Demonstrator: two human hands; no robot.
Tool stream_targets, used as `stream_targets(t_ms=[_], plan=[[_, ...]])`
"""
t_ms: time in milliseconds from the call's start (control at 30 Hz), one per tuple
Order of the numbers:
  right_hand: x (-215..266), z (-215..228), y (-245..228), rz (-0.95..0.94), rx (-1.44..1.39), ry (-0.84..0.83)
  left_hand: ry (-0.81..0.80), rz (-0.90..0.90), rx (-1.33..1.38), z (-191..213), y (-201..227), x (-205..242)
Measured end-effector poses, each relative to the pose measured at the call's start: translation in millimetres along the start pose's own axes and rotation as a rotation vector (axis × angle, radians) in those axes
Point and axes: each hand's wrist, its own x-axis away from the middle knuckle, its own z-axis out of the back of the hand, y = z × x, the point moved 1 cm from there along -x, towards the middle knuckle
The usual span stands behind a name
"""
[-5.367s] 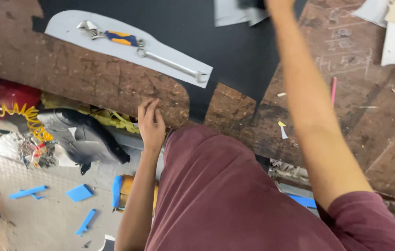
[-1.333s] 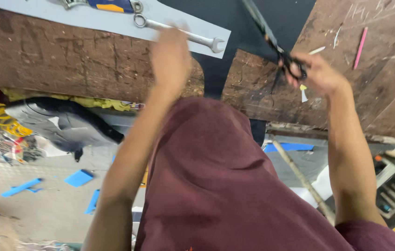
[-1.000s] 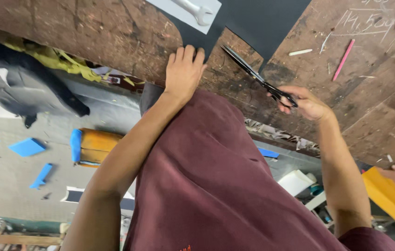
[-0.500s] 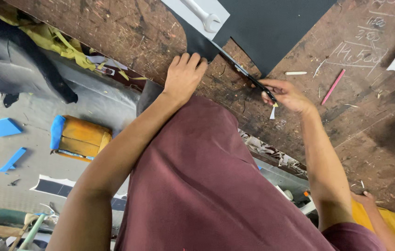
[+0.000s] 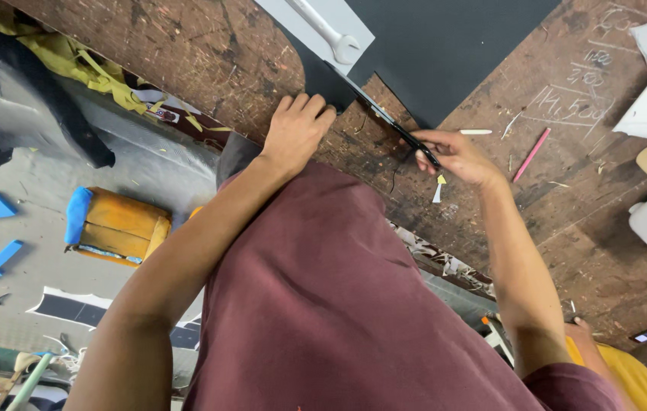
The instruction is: The person places a paper template onto black fabric, secures it with wrenches used as weights, and cuts the fabric along the template's edge using shears.
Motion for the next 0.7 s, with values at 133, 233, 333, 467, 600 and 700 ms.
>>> stream_targets(t_ms=[133,233,333,467,600,700], plan=[[-18.9,0.8,-2.4,0.070,-0.043,-0.022,-0.009,-0.004,0.031,2.5,1.0,-1.2],[-24.6,5.6,-1.1,0.098,-0.044,-0.067,-0.002,-0.003,0.054,7.4,-1.1,0.1],[-28.0,4.4,-6.2,0.019,-0.001,-0.006,-0.005,-0.013,0.079,10.5,-1.3,0.3],[-44.7,-3.7,-23.2,0.036,-0.007,-0.016,-0.021,-0.013,0.155,13.9,-2.5,-0.5],[-50.4,-5.0,-37.0,0.140,-0.098,-0.085,-0.045,-0.012,0.173,16.1,-5.2,-0.6],[-47.4,-9.1,-41.9,0.097,-0.076,-0.076,-0.014,-0.021,0.168,15.7,-3.1,6.3]])
